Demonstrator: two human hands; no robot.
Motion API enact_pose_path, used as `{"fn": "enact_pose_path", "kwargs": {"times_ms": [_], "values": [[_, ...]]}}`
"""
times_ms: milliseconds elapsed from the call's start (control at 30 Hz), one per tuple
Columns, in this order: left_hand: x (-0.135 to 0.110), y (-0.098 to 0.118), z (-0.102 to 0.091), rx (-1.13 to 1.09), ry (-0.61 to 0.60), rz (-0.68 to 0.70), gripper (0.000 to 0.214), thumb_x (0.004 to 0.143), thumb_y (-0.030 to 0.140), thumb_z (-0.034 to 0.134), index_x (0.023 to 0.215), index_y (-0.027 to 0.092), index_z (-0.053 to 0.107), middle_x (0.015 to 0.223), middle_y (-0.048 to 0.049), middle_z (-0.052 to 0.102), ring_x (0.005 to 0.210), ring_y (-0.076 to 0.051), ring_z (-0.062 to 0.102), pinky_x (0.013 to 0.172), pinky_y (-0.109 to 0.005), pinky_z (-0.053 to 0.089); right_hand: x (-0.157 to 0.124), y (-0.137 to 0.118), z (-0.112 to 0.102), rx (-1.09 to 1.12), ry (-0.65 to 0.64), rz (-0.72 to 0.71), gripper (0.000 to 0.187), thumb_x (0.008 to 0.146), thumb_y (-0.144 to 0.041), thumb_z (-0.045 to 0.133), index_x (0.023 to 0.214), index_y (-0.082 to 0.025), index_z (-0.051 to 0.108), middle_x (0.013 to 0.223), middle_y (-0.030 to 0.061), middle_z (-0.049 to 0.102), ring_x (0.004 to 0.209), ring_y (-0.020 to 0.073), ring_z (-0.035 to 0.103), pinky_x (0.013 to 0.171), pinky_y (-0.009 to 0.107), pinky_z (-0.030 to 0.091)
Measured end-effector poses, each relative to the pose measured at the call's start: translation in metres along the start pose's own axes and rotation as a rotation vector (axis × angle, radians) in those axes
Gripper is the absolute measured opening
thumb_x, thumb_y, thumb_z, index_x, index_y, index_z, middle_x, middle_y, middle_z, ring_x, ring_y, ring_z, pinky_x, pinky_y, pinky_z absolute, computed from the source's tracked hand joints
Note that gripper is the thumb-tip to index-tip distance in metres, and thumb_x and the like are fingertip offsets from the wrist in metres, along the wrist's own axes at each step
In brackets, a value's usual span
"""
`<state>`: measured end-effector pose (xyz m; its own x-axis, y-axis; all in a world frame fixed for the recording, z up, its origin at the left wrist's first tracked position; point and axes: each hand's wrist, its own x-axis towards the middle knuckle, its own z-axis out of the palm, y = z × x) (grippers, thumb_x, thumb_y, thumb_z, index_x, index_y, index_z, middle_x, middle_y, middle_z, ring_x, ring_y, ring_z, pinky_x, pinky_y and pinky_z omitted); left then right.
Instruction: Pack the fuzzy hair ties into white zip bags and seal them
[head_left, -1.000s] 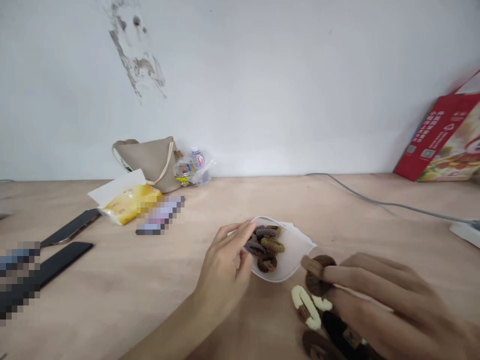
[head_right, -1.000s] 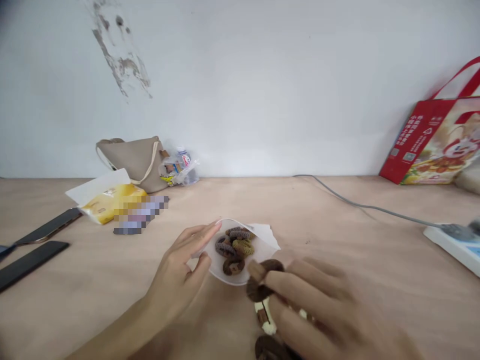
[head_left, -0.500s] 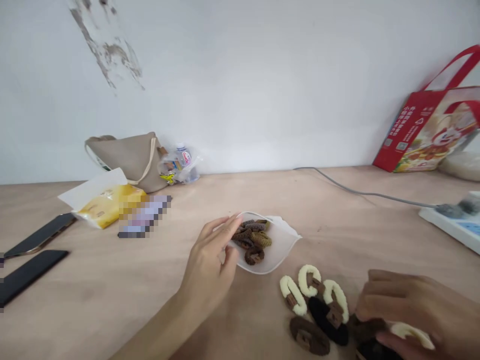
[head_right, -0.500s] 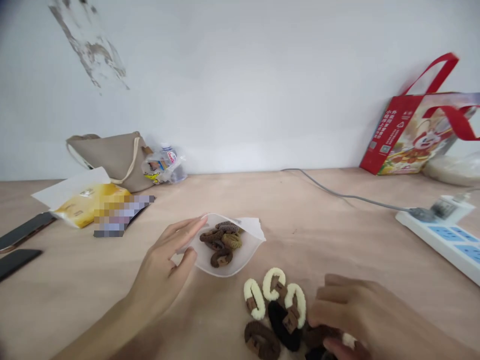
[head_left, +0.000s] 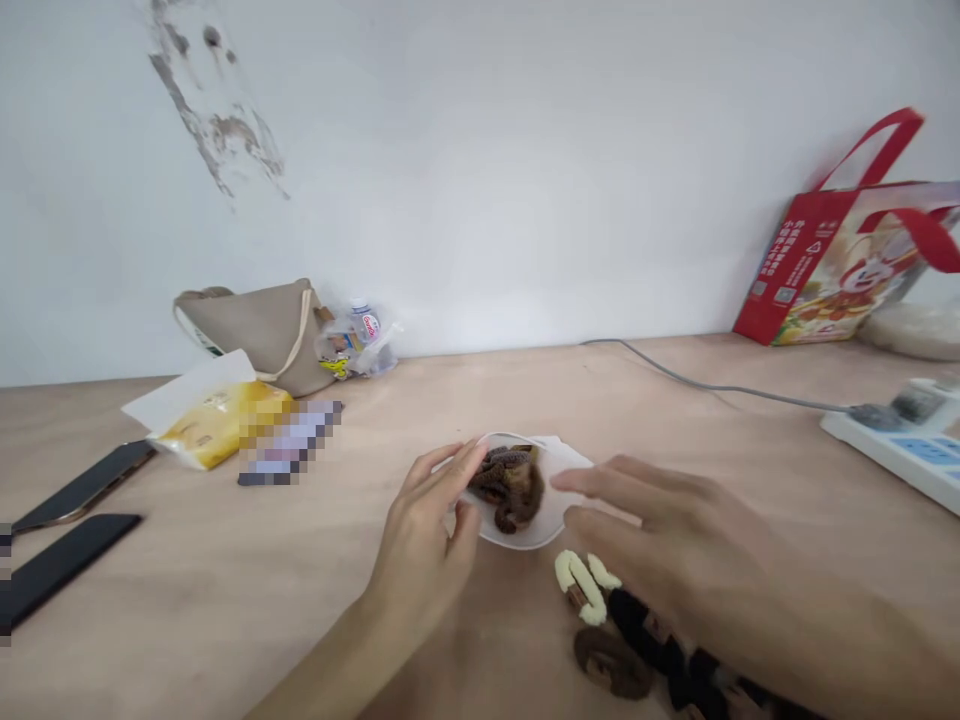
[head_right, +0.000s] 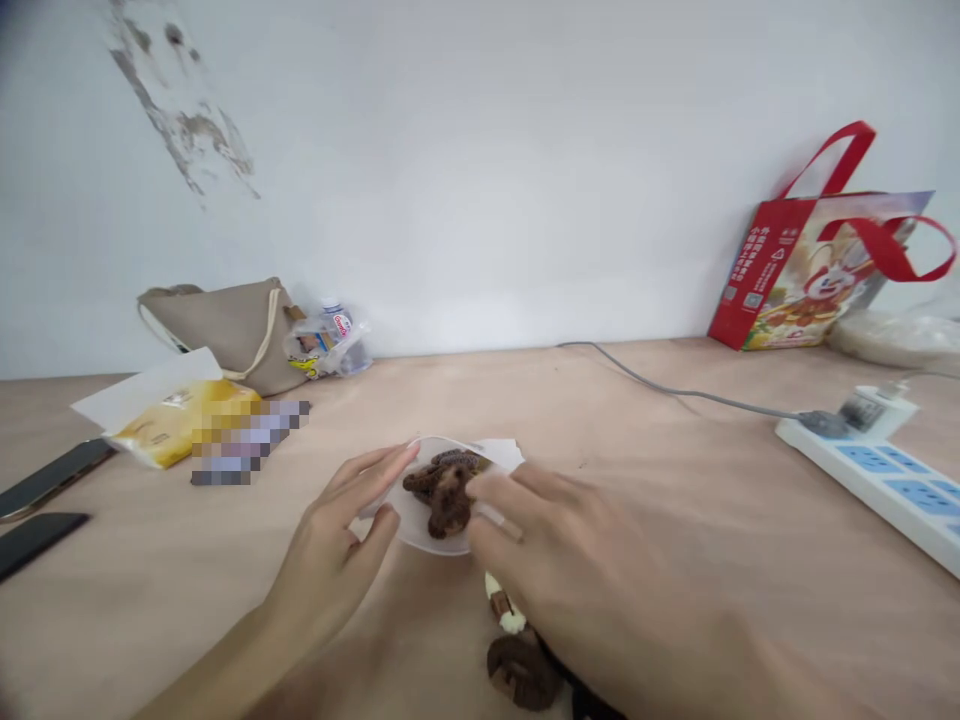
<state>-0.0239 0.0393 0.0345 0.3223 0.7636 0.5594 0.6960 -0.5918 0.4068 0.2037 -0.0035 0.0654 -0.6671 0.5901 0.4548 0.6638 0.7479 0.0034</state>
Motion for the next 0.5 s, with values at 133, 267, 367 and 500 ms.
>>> {"fn": "enact_pose_path", "kwargs": {"times_ms": [133, 267, 367, 500], "values": [[-0.002, 0.001, 0.001, -0.015, -0.014, -0.017, 0.053, 0.077, 0.002, 0.037, 0.122, 0.020, 0.057, 0.118, -0.0033, 0.065, 0.114, -0.019, 0.054, 0.094, -0.037, 0.049, -0.005, -0.017, 0.020, 0.042, -0.121, 0.008, 0.012, 0.075, -0.016, 0.063, 0.069, -0.023, 0.054, 0.068, -0.0045, 0.062, 0.056, 0.0132, 0.055, 0.049, 0.027, 0.036], [-0.002, 0.001, 0.002, -0.011, -0.009, -0.037, 0.053, 0.076, 0.001, 0.038, 0.121, 0.020, 0.058, 0.117, -0.0030, 0.066, 0.113, -0.020, 0.054, 0.094, -0.038, 0.050, -0.030, -0.029, 0.056, 0.003, -0.137, -0.041, 0.018, 0.070, -0.020, 0.068, 0.065, -0.023, 0.051, 0.061, -0.0064, 0.061, 0.049, 0.0134, 0.053, 0.043, 0.029, 0.031], [-0.001, 0.002, 0.002, -0.006, -0.006, -0.043, 0.055, 0.074, 0.000, 0.038, 0.122, 0.020, 0.057, 0.117, -0.0023, 0.065, 0.113, -0.020, 0.054, 0.094, -0.037, 0.050, -0.036, -0.035, 0.070, -0.033, -0.111, -0.100, 0.022, 0.072, -0.020, 0.067, 0.064, -0.023, 0.047, 0.058, -0.0073, 0.058, 0.047, 0.0128, 0.051, 0.042, 0.029, 0.030], [-0.001, 0.002, 0.000, -0.001, 0.009, -0.033, 0.057, 0.074, 0.000, 0.038, 0.122, 0.023, 0.058, 0.117, -0.0019, 0.066, 0.113, -0.019, 0.055, 0.093, -0.036, 0.051, -0.018, -0.037, 0.054, 0.030, -0.044, -0.165, 0.016, 0.080, -0.015, 0.056, 0.068, -0.023, 0.048, 0.061, -0.0064, 0.059, 0.047, 0.0107, 0.050, 0.041, 0.025, 0.033]]}}
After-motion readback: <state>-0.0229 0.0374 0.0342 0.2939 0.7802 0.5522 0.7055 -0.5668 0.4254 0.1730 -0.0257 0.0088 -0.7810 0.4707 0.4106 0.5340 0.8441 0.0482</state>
